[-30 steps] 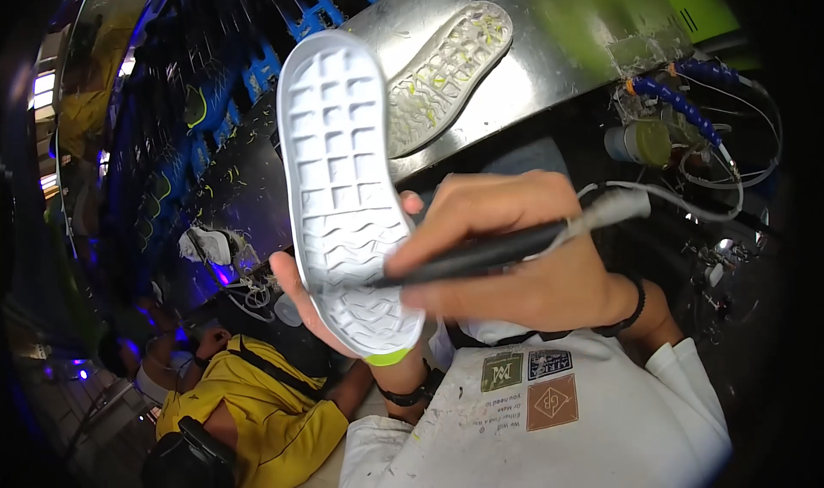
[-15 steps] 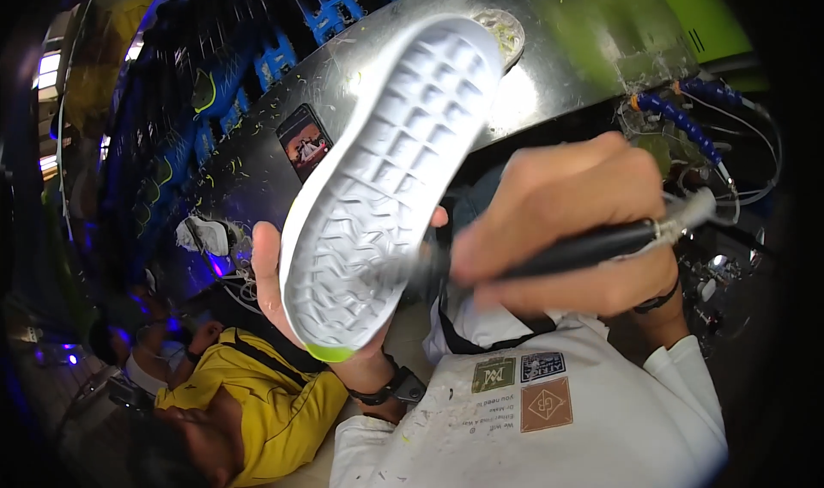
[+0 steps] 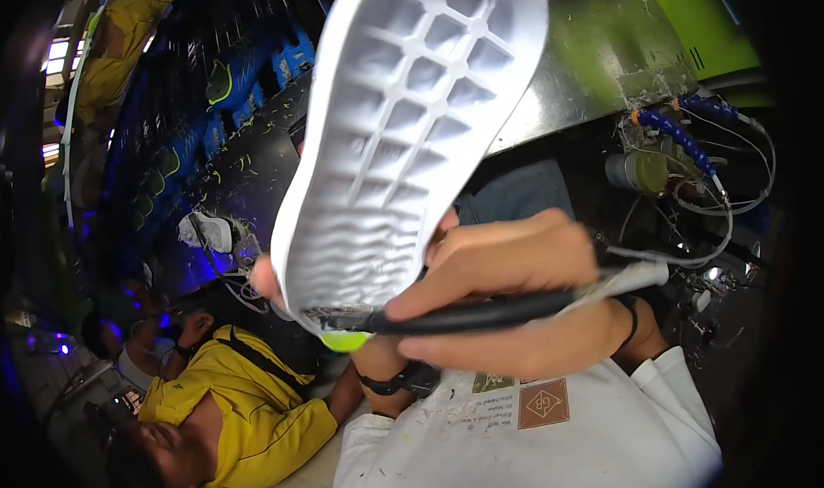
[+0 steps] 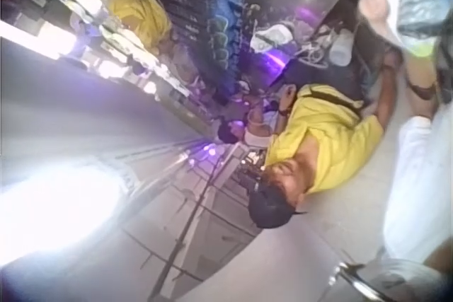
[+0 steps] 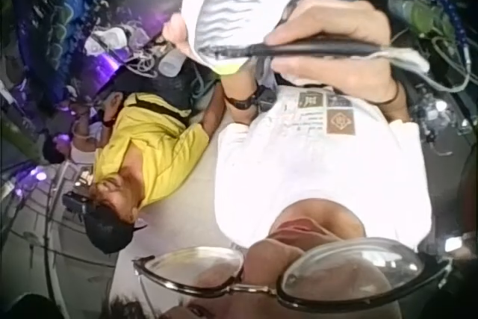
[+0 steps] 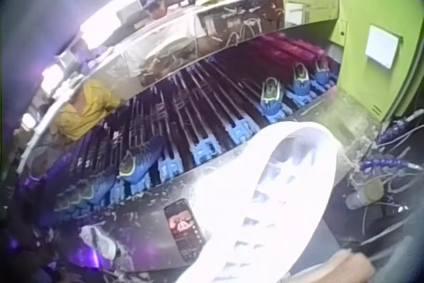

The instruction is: The worker is applying adhesive to the soles of shoes on an assembly line.

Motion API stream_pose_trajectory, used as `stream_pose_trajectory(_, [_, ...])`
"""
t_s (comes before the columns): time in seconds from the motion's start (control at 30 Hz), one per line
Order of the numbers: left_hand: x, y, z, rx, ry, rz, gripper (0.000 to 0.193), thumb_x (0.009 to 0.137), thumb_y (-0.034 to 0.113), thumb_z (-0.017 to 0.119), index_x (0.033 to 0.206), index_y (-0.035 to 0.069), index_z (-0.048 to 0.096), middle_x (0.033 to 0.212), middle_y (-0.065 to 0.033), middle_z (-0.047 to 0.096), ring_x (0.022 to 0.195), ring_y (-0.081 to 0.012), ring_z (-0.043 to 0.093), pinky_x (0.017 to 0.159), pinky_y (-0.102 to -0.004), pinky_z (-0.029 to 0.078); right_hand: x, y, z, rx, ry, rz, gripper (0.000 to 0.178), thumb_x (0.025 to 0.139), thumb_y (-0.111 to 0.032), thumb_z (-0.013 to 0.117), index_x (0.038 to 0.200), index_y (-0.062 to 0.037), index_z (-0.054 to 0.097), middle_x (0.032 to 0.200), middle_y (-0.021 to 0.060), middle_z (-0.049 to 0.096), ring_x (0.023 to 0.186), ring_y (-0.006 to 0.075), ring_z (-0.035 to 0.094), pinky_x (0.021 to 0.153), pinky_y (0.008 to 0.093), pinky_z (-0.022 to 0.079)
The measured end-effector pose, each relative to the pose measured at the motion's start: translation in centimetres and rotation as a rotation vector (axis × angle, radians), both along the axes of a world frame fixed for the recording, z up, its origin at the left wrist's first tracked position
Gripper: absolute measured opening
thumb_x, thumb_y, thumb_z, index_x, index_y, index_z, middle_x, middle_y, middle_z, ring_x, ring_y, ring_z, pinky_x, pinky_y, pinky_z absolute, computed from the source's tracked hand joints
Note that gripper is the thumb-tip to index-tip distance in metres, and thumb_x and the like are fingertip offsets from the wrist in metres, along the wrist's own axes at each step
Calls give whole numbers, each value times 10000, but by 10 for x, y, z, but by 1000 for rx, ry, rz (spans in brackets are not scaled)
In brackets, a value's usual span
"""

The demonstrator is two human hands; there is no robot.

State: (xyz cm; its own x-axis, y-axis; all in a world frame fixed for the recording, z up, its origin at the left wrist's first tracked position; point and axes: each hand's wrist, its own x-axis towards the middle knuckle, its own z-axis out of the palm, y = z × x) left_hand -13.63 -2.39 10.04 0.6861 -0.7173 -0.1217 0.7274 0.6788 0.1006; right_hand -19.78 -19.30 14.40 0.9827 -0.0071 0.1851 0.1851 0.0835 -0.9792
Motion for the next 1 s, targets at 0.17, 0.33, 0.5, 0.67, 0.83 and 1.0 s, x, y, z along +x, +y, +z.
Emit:
stream_pose_trajectory(0.17, [15,-13,-18,-157,-148,-27,738,895,535,542,1472,112,361,1479,-175,380,1213,-417,433,820,-475,455,-7,5,-1,66,-95,460,331,731,22,790,1043,51,683,980,203,686,703,206,691,614,255,544])
stream_pose_trajectory(0.33, [9,-16,-18,-260,-39,81,797,875,542,568,1495,105,322,1427,-282,377,1081,-453,504,810,-485,501,-11,-17,-10,176,207,421,221,678,28,836,874,36,733,845,170,719,713,192,688,577,251,512])
stream_pose_trajectory(0.5, [-10,-19,-18,-155,37,257,898,860,522,578,1523,37,216,1381,-410,355,1042,-473,555,864,-519,508,8,5,8,-252,35,-147,305,667,-30,835,951,-7,728,821,119,699,690,180,668,617,276,509])
stream_pose_trajectory(0.67, [-3,-15,-26,-81,-70,98,832,885,496,581,1536,123,223,1479,-243,358,1170,-473,468,920,-569,452,12,13,6,-96,-104,326,251,710,-6,812,945,-3,723,825,111,698,742,204,699,621,269,527])
stream_pose_trajectory(0.83, [-3,-4,-17,-126,129,107,811,894,505,503,1474,-29,311,1491,-265,362,1249,-435,475,1081,-557,336,-7,-6,-16,-6,122,177,175,713,3,817,872,-13,746,801,101,704,657,151,664,597,242,497])
stream_pose_trajectory(1.0, [11,-5,-14,-33,-71,-131,1022,714,453,600,1568,133,139,1480,-265,352,1139,-505,482,846,-466,471,3,-27,-1,228,158,643,219,716,33,818,911,67,727,828,168,705,665,209,676,584,265,489])
